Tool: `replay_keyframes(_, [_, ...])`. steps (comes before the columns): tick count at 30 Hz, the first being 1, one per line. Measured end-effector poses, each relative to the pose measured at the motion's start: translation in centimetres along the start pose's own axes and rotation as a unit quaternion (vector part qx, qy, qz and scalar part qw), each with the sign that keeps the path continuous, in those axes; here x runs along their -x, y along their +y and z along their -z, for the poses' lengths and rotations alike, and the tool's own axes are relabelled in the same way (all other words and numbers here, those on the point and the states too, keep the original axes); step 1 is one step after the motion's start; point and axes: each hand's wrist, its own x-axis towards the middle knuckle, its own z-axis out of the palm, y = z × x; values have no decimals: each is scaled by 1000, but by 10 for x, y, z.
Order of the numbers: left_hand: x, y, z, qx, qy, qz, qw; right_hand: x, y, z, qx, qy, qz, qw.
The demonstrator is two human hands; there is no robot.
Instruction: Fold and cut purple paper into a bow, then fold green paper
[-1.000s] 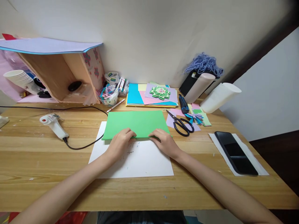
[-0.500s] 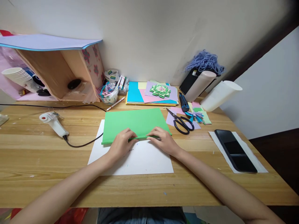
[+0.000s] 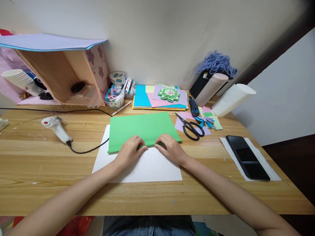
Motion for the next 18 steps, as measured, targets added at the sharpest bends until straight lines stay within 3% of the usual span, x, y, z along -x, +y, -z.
replay_keyframes(9, [0, 1, -1, -52, -11, -25, 998, 0, -3, 5, -6, -16, 9, 1000])
replay_keyframes(18, [1, 2, -2, -24, -13, -45, 999, 2, -3, 2, 4, -11, 13, 1000])
